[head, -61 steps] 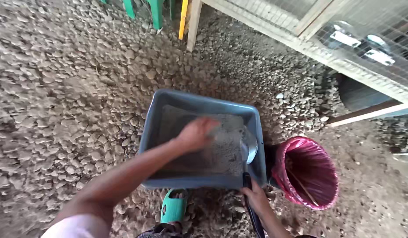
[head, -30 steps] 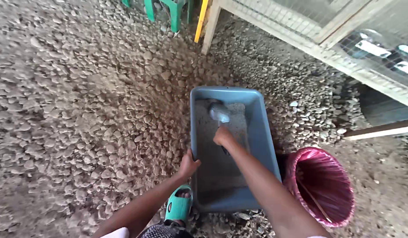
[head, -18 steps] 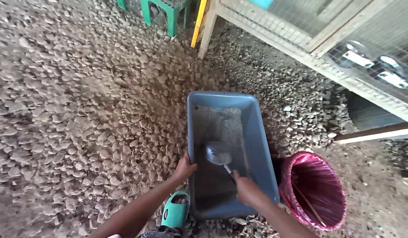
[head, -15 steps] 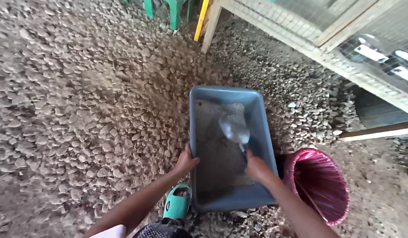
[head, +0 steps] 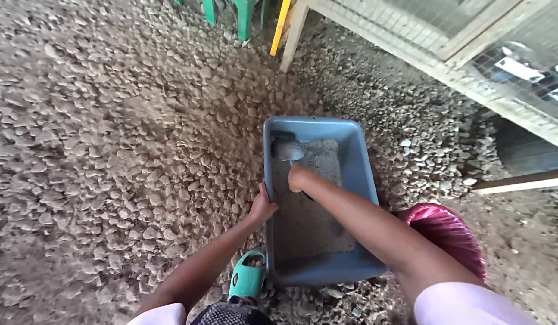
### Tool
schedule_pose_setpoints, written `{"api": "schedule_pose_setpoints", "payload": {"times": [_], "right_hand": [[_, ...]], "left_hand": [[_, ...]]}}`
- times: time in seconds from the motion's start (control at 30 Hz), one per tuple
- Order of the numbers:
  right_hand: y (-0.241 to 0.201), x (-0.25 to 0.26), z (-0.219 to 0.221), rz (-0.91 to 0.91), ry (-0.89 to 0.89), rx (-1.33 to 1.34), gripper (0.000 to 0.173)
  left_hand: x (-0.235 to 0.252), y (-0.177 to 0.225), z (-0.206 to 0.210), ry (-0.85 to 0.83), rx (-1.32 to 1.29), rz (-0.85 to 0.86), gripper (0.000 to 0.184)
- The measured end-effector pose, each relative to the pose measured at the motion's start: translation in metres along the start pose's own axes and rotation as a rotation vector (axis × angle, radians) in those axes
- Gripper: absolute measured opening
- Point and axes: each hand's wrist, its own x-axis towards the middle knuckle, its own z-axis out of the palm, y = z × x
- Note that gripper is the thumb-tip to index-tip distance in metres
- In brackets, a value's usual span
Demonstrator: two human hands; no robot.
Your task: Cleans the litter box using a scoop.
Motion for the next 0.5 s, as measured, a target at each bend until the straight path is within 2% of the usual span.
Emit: {"api": "schedule_pose_setpoints", "payload": {"times": [0.03, 0.1, 0.2, 0.3, 0.4, 0.5], "right_hand": [[0.005, 0.003, 0.009, 0.024, 0.01, 0.008, 0.073], [0.015, 0.001, 0.033, 0.057, 0.012, 0.066, 0.084], [0.033, -0.037, 0.079, 0.063, -0.053, 0.177, 0.069], [0.047, -0.07, 0.109, 0.066, -0.087, 0.168, 0.065], [0.046, -0.057, 0.092, 0.074, -0.075, 0.141, 0.063], [0.038, -0.012, 0.058, 0.108, 0.048, 0.183, 0.065]], "left_hand": [[0.001, -0.001, 0.001, 0.017, -0.021, 0.001, 0.096], [0.005, -0.008, 0.005, 0.06, -0.074, 0.009, 0.094], [0.008, -0.017, 0.014, 0.108, -0.126, 0.029, 0.09], [0.008, -0.016, 0.018, 0.119, -0.129, 0.025, 0.085], [0.005, -0.015, 0.019, 0.117, -0.138, 0.041, 0.081], [0.006, -0.019, 0.021, 0.141, -0.17, 0.067, 0.08]]}}
